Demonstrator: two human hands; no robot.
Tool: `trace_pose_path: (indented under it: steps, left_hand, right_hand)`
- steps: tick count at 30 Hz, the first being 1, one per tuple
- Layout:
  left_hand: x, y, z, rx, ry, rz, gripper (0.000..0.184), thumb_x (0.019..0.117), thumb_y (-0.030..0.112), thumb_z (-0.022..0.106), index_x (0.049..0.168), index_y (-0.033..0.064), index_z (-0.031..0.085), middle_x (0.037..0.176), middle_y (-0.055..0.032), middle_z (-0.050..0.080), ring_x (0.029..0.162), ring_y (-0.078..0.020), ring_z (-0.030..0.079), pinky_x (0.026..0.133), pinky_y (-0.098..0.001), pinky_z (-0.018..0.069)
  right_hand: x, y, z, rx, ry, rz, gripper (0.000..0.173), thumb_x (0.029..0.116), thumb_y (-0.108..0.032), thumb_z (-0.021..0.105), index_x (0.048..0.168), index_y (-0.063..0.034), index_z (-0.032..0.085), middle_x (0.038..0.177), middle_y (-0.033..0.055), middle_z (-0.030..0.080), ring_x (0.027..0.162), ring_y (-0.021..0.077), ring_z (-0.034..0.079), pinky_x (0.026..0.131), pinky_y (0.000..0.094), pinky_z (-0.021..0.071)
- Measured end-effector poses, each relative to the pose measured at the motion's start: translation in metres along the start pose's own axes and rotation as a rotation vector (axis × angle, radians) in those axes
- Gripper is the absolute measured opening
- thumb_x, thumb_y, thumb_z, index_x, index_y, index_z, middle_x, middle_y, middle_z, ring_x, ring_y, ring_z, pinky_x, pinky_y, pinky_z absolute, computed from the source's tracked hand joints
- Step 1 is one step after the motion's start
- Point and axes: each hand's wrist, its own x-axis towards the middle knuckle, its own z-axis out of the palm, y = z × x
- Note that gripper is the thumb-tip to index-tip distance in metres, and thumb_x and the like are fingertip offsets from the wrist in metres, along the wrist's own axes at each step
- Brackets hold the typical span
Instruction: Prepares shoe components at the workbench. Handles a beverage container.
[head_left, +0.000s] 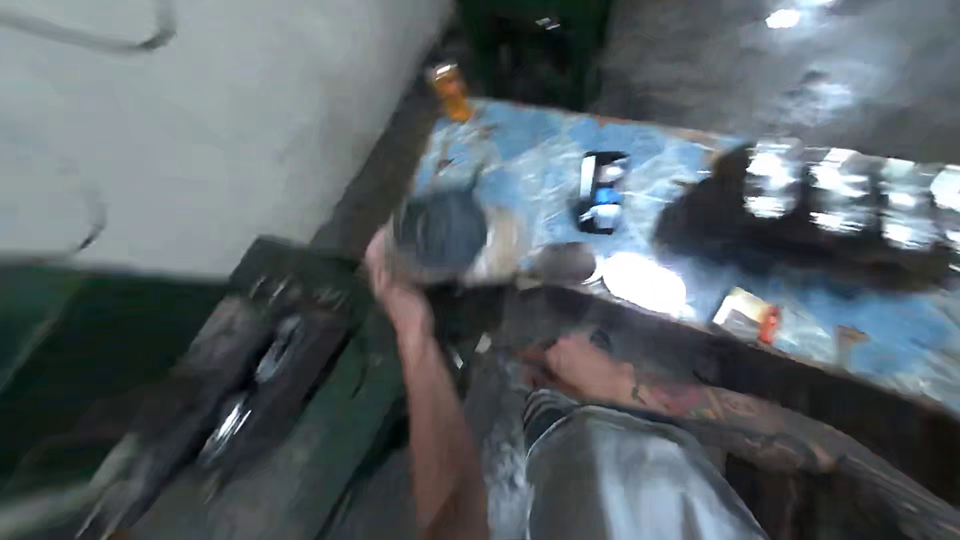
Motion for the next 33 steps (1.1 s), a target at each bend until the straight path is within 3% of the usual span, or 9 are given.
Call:
trace_pose_path:
  steps: [2, 5, 8, 12, 16, 20, 24, 30, 33]
  left_hand:
    - [0.046, 0.009, -0.014, -0.066, 0.146, -0.038, 0.046, 0.1126, 0.022, 0.023, 0.149, 0.0014, 0.042, 0.132, -0.0127, 0.059, 0.112, -0.0125, 0.06, 0.097, -0.0329, 0.0527]
    - [0.082, 0.009, -0.055, 0.205, 0.047, 0.077, 0.054, 0.1141, 0.028, 0.018, 0.152, 0.0007, 0.045, 0.148, -0.0186, 0.055, 0.137, -0.0215, 0.053, 0.118, -0.0403, 0.0399]
    - [0.058, 0.014, -0.118, 0.761, -0.062, -0.091, 0.05, 0.1119, 0.039, 0.035, 0.131, 0.0065, 0.068, 0.124, -0.0144, 0.072, 0.126, -0.0287, 0.062, 0.119, -0.0596, 0.0267]
    - [0.032, -0.077, -0.231, 1.078, -0.05, -0.365, 0.054, 0.1051, 0.043, 0.055, 0.141, 0.0032, 0.059, 0.137, -0.0245, 0.062, 0.134, -0.0436, 0.053, 0.118, -0.0726, 0.0183]
    - [-0.011, -0.042, -0.307, 1.084, -0.124, -0.429, 0.03, 0.1074, 0.024, 0.053, 0.125, 0.0076, 0.071, 0.126, -0.0215, 0.069, 0.123, -0.0431, 0.061, 0.11, -0.0747, 0.0282]
    - [-0.032, -0.083, -0.39, 1.075, -0.284, -0.423, 0.025, 0.1045, 0.021, 0.058, 0.115, 0.0075, 0.075, 0.153, -0.0175, 0.049, 0.143, -0.0427, 0.04, 0.114, -0.0725, 0.0234]
    - [-0.094, -0.068, -0.362, 1.114, -0.041, -0.089, 0.02, 0.0996, 0.019, 0.064, 0.109, 0.005, 0.075, 0.115, -0.015, 0.072, 0.111, -0.0361, 0.067, 0.104, -0.0675, 0.0393]
    - [-0.204, -0.087, -0.227, 0.52, -0.531, -0.63, 0.053, 0.0979, 0.026, 0.067, 0.145, 0.0073, 0.053, 0.111, -0.0178, 0.073, 0.101, -0.0318, 0.072, 0.093, -0.0522, 0.0576]
    - [-0.242, -0.103, -0.191, 0.361, -0.637, -0.471, 0.029, 0.0979, 0.025, 0.066, 0.118, 0.0043, 0.073, 0.12, -0.0174, 0.07, 0.118, -0.0315, 0.065, 0.107, -0.0495, 0.0494]
  right_hand:
    - [0.022, -0.021, 0.001, -0.05, 0.006, -0.027, 0.05, 0.1004, -0.014, 0.057, 0.149, -0.025, 0.056, 0.11, 0.0242, 0.072, 0.098, 0.0475, 0.07, 0.086, 0.0665, 0.0528]
    - [0.058, -0.043, 0.015, -0.13, 0.01, -0.071, 0.046, 0.1005, -0.016, 0.054, 0.145, -0.0262, 0.06, 0.104, 0.0226, 0.074, 0.093, 0.047, 0.071, 0.081, 0.0666, 0.0537]
    - [0.09, -0.065, 0.028, -0.186, -0.071, -0.077, 0.044, 0.1009, -0.017, 0.056, 0.144, -0.0238, 0.062, 0.105, 0.0242, 0.074, 0.094, 0.0493, 0.071, 0.081, 0.0682, 0.0532]
    - [0.134, -0.114, 0.048, -0.373, -0.24, -0.101, 0.047, 0.1024, -0.012, 0.052, 0.148, -0.0233, 0.057, 0.116, 0.0266, 0.071, 0.105, 0.0504, 0.068, 0.086, 0.0673, 0.0519]
    - [0.19, -0.161, 0.069, -0.487, 0.238, -0.61, 0.046, 0.0941, 0.001, 0.063, 0.136, -0.0184, 0.068, 0.114, 0.0279, 0.07, 0.091, 0.0483, 0.072, 0.07, 0.0585, 0.0593]
    - [0.293, -0.195, 0.06, -0.581, 0.376, -0.882, 0.045, 0.0952, 0.001, 0.064, 0.135, -0.0196, 0.067, 0.129, 0.0272, 0.066, 0.116, 0.0497, 0.065, 0.091, 0.059, 0.0571]
    - [0.32, -0.245, 0.093, -0.657, 0.282, -0.708, 0.062, 0.0871, 0.006, 0.073, 0.143, -0.0165, 0.059, 0.133, 0.0312, 0.058, 0.12, 0.0539, 0.058, 0.091, 0.0632, 0.0555]
    - [0.312, -0.354, 0.174, -0.569, -0.034, -0.596, 0.044, 0.1012, -0.007, 0.058, 0.144, 0.0031, 0.054, 0.122, 0.0318, 0.065, 0.113, 0.0493, 0.063, 0.096, 0.0626, 0.0491]
    - [0.297, -0.327, 0.097, -0.687, -0.275, -0.561, 0.04, 0.1001, -0.02, 0.061, 0.136, -0.0024, 0.061, 0.133, 0.0262, 0.061, 0.122, 0.0469, 0.059, 0.097, 0.0651, 0.0491]
